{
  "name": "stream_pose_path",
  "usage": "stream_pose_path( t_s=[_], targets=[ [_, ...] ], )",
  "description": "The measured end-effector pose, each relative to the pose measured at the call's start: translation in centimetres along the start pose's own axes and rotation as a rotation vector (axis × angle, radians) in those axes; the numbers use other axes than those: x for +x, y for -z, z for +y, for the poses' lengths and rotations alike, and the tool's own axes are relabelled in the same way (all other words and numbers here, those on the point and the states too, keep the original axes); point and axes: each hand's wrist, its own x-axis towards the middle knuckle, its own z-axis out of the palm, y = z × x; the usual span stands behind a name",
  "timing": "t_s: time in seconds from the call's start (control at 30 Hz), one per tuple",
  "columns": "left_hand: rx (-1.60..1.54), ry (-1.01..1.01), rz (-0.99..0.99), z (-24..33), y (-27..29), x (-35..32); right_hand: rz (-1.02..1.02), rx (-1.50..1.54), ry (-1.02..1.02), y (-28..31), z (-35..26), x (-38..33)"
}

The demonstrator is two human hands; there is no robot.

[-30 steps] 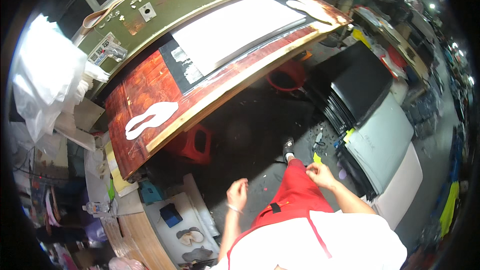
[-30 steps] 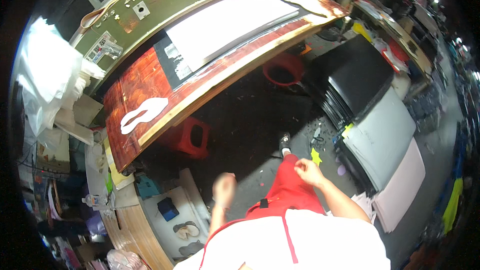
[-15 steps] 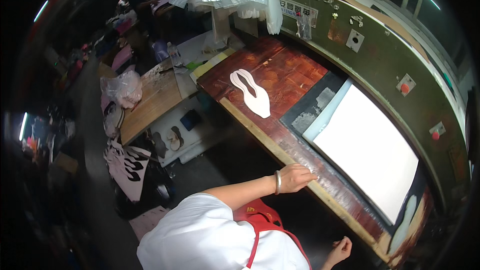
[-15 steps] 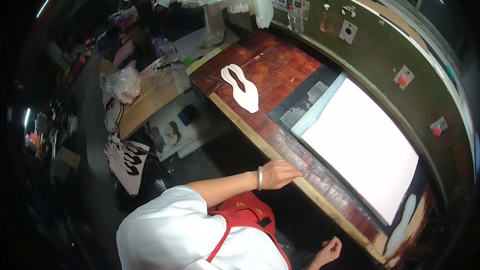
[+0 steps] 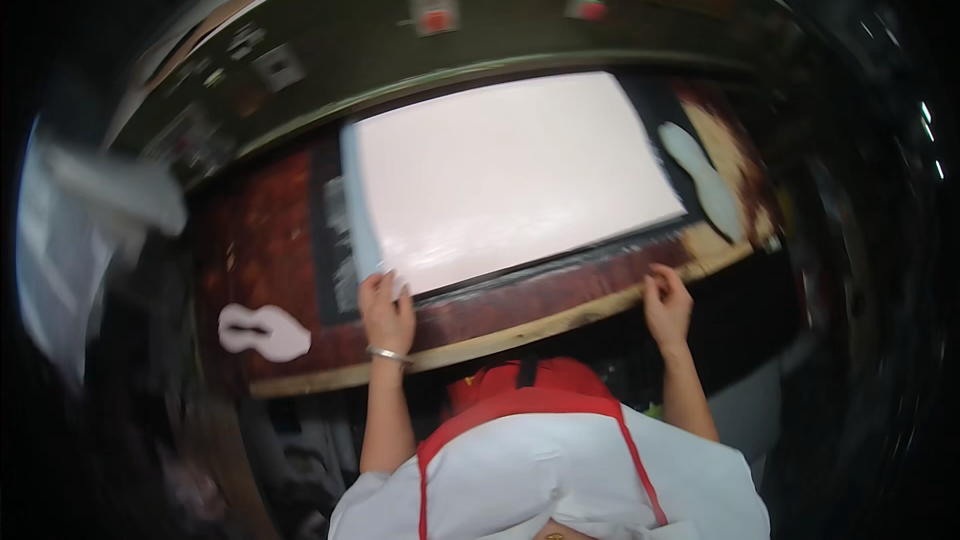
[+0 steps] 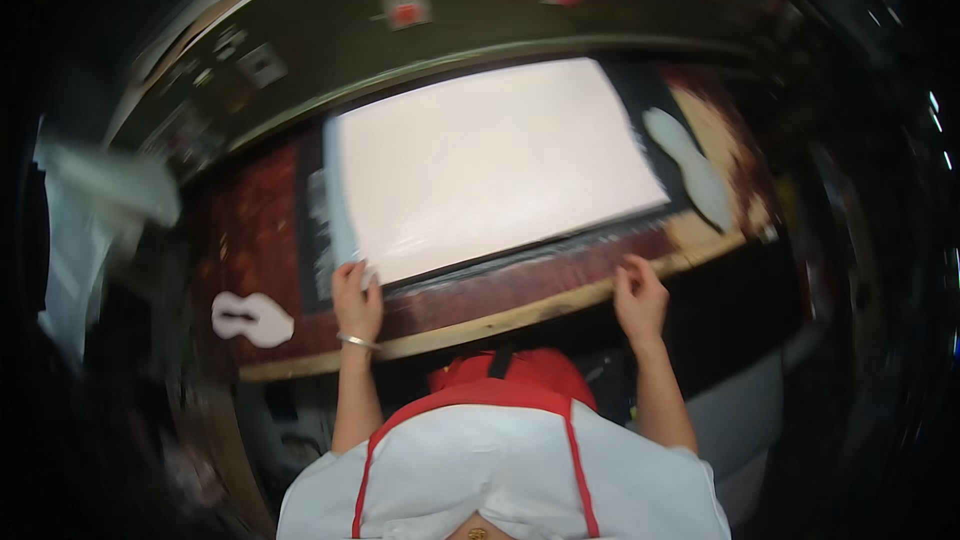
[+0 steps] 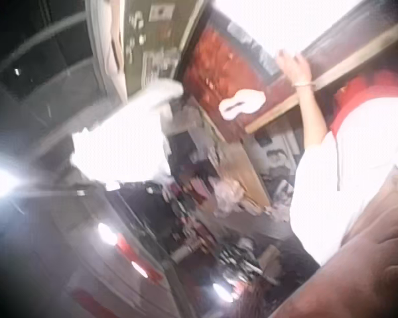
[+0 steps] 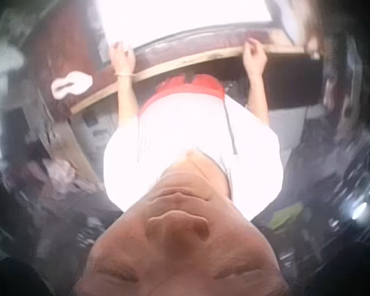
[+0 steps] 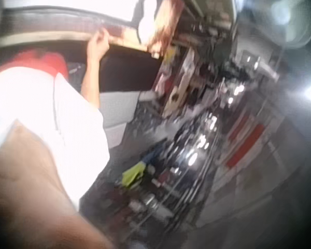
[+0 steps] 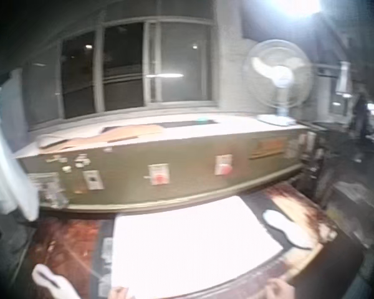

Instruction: The person places a sheet of pink fabric onto a hydraulic cutting press, aligns a template, and operates the machine to cut out multiple shapes. They then remove the cut pieces and stack them.

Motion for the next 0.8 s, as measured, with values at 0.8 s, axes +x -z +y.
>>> stream_pose_path(
  t_s=[0.8],
  targets=[
    [0.672, 0.514, 0.106, -1.8, -4.2, 2.1, -0.185, -0.502, 0.461, 12.6, 13.1, 23.6]
  ],
)
